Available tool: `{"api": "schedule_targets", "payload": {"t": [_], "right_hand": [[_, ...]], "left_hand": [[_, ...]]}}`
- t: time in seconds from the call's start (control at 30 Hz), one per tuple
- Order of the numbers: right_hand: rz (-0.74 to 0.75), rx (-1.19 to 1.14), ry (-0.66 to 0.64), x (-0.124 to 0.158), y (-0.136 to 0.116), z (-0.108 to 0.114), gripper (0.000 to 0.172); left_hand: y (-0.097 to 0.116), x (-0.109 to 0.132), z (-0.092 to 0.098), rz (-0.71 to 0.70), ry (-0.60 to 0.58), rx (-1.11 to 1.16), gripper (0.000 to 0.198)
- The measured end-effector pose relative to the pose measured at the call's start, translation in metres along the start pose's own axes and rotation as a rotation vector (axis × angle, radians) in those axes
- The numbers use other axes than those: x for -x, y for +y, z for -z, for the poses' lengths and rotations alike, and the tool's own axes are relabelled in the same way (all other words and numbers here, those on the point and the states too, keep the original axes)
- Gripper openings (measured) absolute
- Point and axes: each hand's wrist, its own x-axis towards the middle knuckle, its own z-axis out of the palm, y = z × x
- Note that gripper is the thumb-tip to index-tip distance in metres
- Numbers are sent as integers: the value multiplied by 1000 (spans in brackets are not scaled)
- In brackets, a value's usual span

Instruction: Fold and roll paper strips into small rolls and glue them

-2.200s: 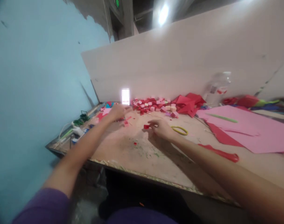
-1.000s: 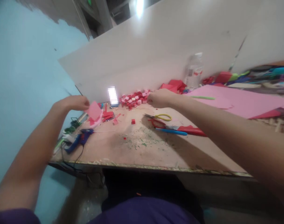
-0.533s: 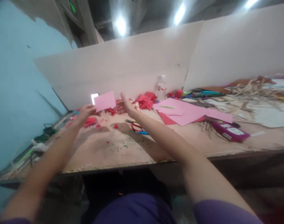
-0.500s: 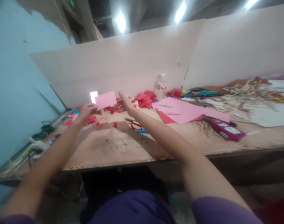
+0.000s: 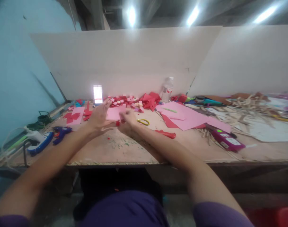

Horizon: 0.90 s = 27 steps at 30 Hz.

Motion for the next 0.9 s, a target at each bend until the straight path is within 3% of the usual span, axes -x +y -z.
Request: {"api": "schedule_targets", "payload": {"t": [0.17, 0.37, 0.5, 0.63, 0.8, 0.9], "right_hand": [[49, 28, 34, 6, 22, -7, 22], [97, 21, 35, 9, 23, -9, 26], [104, -30, 11, 11, 22, -9, 31], [70, -131, -59, 15, 20, -10, 49], [37, -238, -192, 19, 14, -7, 56], [74, -262, -217, 21, 12, -5, 50]], "left_hand": [[-1, 6, -8, -80, -143, -93, 114], [5, 16, -23, -53, -249, -38, 95], [6, 16, -25, -28, -208, -16, 85], [-1, 13, -23, 34, -133, 74, 85], [-2, 6, -24, 213, -32, 401, 70], [5, 2, -22, 355, -47, 677, 55]]}}
